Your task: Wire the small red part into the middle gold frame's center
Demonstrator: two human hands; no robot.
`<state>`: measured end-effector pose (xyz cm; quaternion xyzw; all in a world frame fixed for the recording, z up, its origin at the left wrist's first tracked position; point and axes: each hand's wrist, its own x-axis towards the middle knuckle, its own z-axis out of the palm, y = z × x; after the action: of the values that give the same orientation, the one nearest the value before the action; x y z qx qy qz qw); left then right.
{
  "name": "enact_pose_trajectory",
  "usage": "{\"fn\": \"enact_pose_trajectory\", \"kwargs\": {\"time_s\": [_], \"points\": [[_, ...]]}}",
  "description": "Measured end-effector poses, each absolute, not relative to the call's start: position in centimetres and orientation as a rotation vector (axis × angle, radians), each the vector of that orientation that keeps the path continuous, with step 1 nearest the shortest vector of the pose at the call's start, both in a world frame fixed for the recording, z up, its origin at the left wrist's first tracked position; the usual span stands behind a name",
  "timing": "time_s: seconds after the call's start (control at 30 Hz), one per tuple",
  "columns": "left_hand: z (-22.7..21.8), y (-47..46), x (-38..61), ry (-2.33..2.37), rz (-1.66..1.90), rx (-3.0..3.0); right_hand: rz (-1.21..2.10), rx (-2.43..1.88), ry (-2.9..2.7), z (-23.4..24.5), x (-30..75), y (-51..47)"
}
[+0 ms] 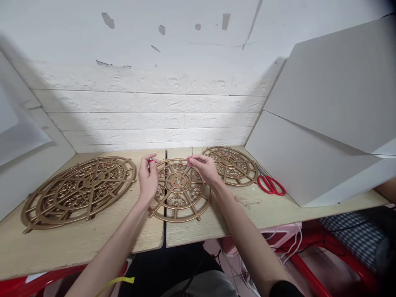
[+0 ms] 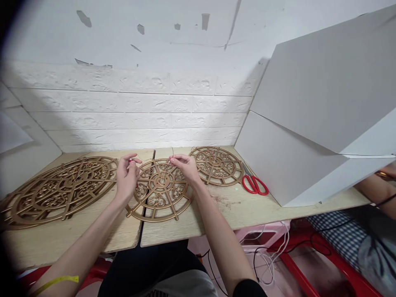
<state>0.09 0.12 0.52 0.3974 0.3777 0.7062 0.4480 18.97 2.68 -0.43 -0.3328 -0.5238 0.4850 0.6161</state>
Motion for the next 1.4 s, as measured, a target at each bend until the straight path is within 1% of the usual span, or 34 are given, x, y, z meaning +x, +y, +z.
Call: {"fn": "enact_pose_trajectory", "kwargs": {"time_s": [0.1, 0.2, 0.3, 0.47, 0.6, 0.73, 0.83, 1.07, 1.2, 1.4], "points": [[0.8, 0.0, 0.1, 0.808, 1.855, 1.132, 1.087, -0.728, -1.201, -0.3, 18.9, 2.6], [1.2, -0.4, 0.3, 0.762, 1.872, 1.076, 1.015, -0.749, -1.188, -0.2, 19.1, 2.6], [1.5, -0.9, 0.6, 0.766, 1.812, 0.997, 0.976, -0.802, -1.172, 0.0, 19.2, 2.4], [1.4, -1.3, 0.9, 0.714, 1.678, 1.244, 1.011, -0.788, -1.206, 0.2, 19.2, 2.2], [1.1, -1.0, 0.8, 0.774, 1.628, 1.268, 1.015, -0.836, -1.228, 0.1, 19.2, 2.2], [0.8, -0.5, 0.5, 0.832, 1.6, 1.424, 0.827, -0.954, -1.417, 0.0, 18.9, 2.1], [0.5, -0.2, 0.3, 0.842, 1.572, 1.526, 0.737, -0.937, -1.587, -0.4, 18.3, 2.1], [0.2, -0.1, 0.3, 0.812, 1.545, 1.565, 0.814, -0.901, -1.812, -1.5, 16.9, 2.3], [0.2, -0.1, 0.3, 0.808, 1.553, 1.538, 0.861, -0.908, -1.684, -1.2, 17.0, 2.1], [0.0, 0.2, 0.2, 0.842, 1.562, 1.506, 1.108, -0.806, -1.443, -0.9, 17.1, 1.9]]}}
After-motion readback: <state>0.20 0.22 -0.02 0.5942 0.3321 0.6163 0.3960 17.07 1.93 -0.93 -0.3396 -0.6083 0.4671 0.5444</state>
